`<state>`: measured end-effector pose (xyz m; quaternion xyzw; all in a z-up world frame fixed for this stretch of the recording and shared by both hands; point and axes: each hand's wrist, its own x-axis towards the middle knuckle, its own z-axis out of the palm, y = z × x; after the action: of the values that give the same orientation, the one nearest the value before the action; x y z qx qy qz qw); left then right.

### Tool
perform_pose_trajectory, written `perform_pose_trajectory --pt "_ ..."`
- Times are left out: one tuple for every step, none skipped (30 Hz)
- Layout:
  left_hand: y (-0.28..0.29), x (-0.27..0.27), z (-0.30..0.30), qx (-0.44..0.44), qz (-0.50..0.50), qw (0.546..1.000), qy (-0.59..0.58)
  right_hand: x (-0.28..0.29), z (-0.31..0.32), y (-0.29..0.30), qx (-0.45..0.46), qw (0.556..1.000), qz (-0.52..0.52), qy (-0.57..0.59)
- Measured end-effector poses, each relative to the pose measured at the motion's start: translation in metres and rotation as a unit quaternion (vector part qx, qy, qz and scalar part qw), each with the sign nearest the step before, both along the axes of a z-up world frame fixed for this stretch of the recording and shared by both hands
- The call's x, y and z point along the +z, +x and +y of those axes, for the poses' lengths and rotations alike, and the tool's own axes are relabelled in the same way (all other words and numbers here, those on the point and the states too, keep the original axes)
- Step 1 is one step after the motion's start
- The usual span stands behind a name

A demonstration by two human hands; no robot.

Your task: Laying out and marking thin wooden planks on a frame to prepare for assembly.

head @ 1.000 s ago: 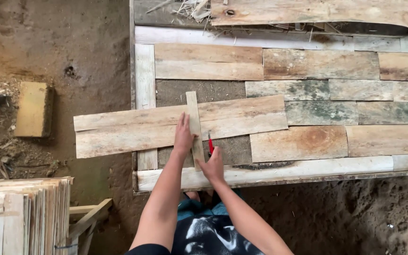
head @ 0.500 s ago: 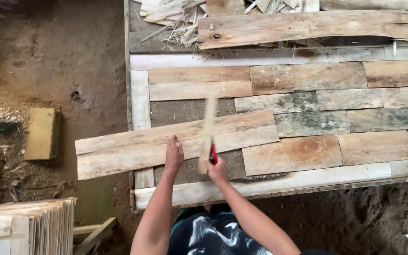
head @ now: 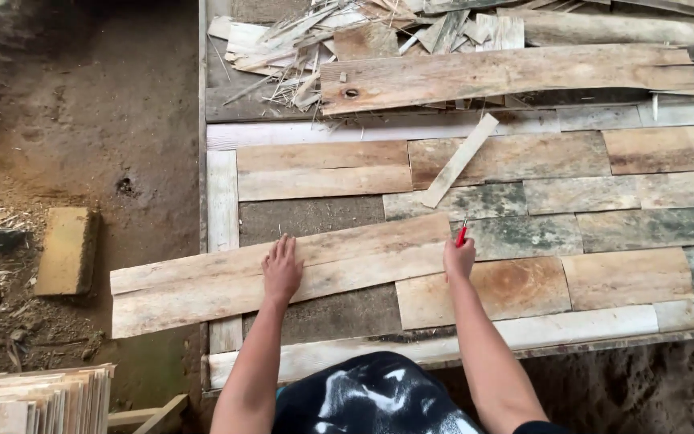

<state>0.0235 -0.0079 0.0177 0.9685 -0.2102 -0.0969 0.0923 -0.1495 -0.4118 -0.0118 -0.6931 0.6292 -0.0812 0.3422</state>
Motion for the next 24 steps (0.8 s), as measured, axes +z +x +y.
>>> perform_pose_trajectory --pt "0.011 -0.008 -0.005 0.002 0.002 1.0 0.001 -0.011 -0.009 0.003 0.002 1.0 0.002 0.001" --pt "0.013 -0.018 -0.007 -0.001 -0.008 1.0 0.015 -0.023 -0.012 -0.005 0.016 1.0 0.013 -0.022" --pt "0.015 -0.027 -0.008 -0.004 -0.017 0.999 0.028 -0.035 -0.015 -0.015 0.029 0.998 0.024 -0.045" --pt "0.02 -0.031 -0.01 -0.007 -0.018 0.999 0.029 -0.021 -0.009 -0.013 0.027 0.998 0.024 -0.044" --pt "0.024 -0.033 -0.012 -0.007 -0.016 0.999 0.038 -0.006 -0.003 -0.012 0.05 0.998 0.033 -0.025" --pt "0.027 -0.035 -0.014 -0.006 -0.015 0.999 0.045 0.01 0.002 -0.01 0.075 0.996 0.041 -0.007" --pt "0.033 -0.031 -0.019 -0.008 -0.016 0.999 0.044 0.014 -0.001 -0.006 0.073 0.997 0.041 -0.008" --pt "0.034 -0.027 -0.019 -0.009 -0.015 0.999 0.046 0.017 -0.001 -0.003 0.074 0.997 0.038 0.001" --pt "0.036 -0.023 -0.018 -0.01 -0.014 0.999 0.047 0.02 0.0 0.0 0.076 0.996 0.036 0.009" --pt "0.037 -0.028 -0.017 -0.008 -0.011 0.999 0.051 0.02 0.001 0.0 0.078 0.996 0.038 0.013" --pt "0.039 -0.033 -0.016 -0.013 -0.025 0.999 0.04 0.021 0.001 -0.001 0.083 0.995 0.051 0.014" --pt "0.045 -0.037 -0.016 -0.018 -0.042 0.999 0.027 0.022 0.0 0.004 0.089 0.994 0.06 0.011" --pt "0.043 -0.035 -0.014 -0.015 -0.043 0.999 0.029 0.021 0.0 0.003 0.092 0.994 0.058 0.013" --pt "0.043 -0.033 -0.013 -0.034 -0.049 0.998 0.013 0.021 -0.002 0.004 0.094 0.994 0.056 0.013" --pt "0.043 -0.031 -0.012 -0.053 -0.054 0.997 -0.004 0.021 -0.004 0.004 0.096 0.994 0.054 0.012" --pt "0.041 -0.036 -0.01 -0.051 -0.053 0.997 -0.002 0.01 -0.01 0.0 0.098 0.994 0.054 0.014" --pt "0.039 -0.041 -0.007 -0.049 -0.056 0.997 -0.007 -0.001 -0.015 -0.004 0.101 0.993 0.054 0.012" --pt "0.044 -0.045 -0.01 -0.048 -0.064 0.997 -0.015 -0.011 -0.025 -0.003 0.102 0.994 0.05 0.007" --pt "0.046 -0.029 -0.011 -0.048 -0.067 0.996 -0.016 0.003 -0.02 0.002 0.102 0.994 0.047 0.006" --pt "0.041 -0.013 -0.011 -0.045 -0.071 0.996 -0.042 0.017 -0.014 0.0 0.085 0.995 0.041 0.031" --pt "0.037 0.002 -0.011 -0.043 -0.075 0.994 -0.068 0.031 -0.008 -0.002 0.068 0.996 0.035 0.055" --pt "0.036 0.002 -0.013 -0.041 -0.076 0.994 -0.069 0.039 -0.005 -0.002 0.069 0.996 0.033 0.054" --pt "0.036 0.003 -0.014 -0.037 -0.102 0.991 -0.081 0.047 -0.002 -0.002 0.066 0.996 0.027 0.051" --pt "0.033 0.003 -0.015 -0.032 -0.126 0.987 -0.092 0.054 0.002 -0.005 0.062 0.997 0.022 0.05"
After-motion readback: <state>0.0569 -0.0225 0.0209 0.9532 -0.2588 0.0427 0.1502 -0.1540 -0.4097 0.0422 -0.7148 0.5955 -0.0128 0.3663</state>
